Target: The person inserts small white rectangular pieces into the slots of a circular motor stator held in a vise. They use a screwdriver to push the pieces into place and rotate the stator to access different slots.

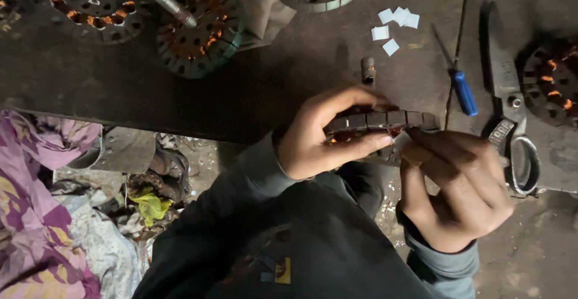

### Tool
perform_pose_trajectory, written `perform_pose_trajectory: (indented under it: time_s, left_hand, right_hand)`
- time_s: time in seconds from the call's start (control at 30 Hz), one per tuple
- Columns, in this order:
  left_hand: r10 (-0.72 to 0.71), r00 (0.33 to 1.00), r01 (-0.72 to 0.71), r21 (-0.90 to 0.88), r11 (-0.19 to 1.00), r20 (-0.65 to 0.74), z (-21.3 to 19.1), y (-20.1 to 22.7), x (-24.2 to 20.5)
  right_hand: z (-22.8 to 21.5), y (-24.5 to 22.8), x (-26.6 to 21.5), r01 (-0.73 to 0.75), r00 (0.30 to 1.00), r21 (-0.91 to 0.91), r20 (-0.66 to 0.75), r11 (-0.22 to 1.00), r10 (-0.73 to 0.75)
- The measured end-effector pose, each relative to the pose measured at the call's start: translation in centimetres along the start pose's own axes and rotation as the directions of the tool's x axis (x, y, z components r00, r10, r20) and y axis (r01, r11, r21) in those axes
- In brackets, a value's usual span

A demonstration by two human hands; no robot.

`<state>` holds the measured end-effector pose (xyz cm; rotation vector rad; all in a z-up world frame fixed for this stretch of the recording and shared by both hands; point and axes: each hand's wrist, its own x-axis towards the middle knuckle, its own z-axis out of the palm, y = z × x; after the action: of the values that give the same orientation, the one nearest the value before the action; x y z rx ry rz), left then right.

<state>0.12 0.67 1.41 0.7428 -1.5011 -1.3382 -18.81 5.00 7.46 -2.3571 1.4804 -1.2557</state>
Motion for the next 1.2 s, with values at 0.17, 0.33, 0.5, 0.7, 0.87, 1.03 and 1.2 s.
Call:
perform_pose_trajectory:
  time_s: [0.17,0.33,0.5,0.7,0.87,1.03,1.2]
  left_hand:
    - [0.105,0.994,-0.103,0.058,0.993,-0.037,-0.2,-0.4,0.2]
    - [0.163,0.986,-0.158,0.089,0.983,-0.045,-0.1,-0.1,0.4]
    - [0.170,0.985,-0.166,0.081,0.983,-0.042,0.0,0.0,0.3]
    - [0.198,0.980,-0.197,0.102,0.975,-0.004,-0.2,0.0,0.6]
    - [0.239,0.971,-0.236,0.162,0.958,0.006,0.1,0.2,0.7]
    - [0.262,0.965,-0.262,0.169,0.950,0.027,0.6,0.1,0.9]
    - [0.248,0.967,-0.254,0.151,0.955,0.055,0.9,0.1,0.9]
  right_hand:
    - [0.1,0.5,-0.6,-0.025,1.000,0.085,-0.004,0.996,0.025]
    - [0.1,1.5,-0.9,-0.025,1.000,0.177,-0.009,0.984,0.027]
    - [-0.5,1.2,-0.7,-0.059,0.998,0.204,0.028,0.977,0.055]
    - [-0.7,0.5,-0.8,-0.084,0.996,0.112,0.052,0.990,0.078]
    - [-2.2,0.1,-0.1,0.051,0.983,-0.120,0.181,0.991,-0.029]
    - [-3.5,-0.4,1.4,0.183,0.950,-0.236,0.291,0.954,-0.110]
    - [-4.3,-0.4,1.5,0.134,0.938,-0.224,0.342,0.965,-0.050]
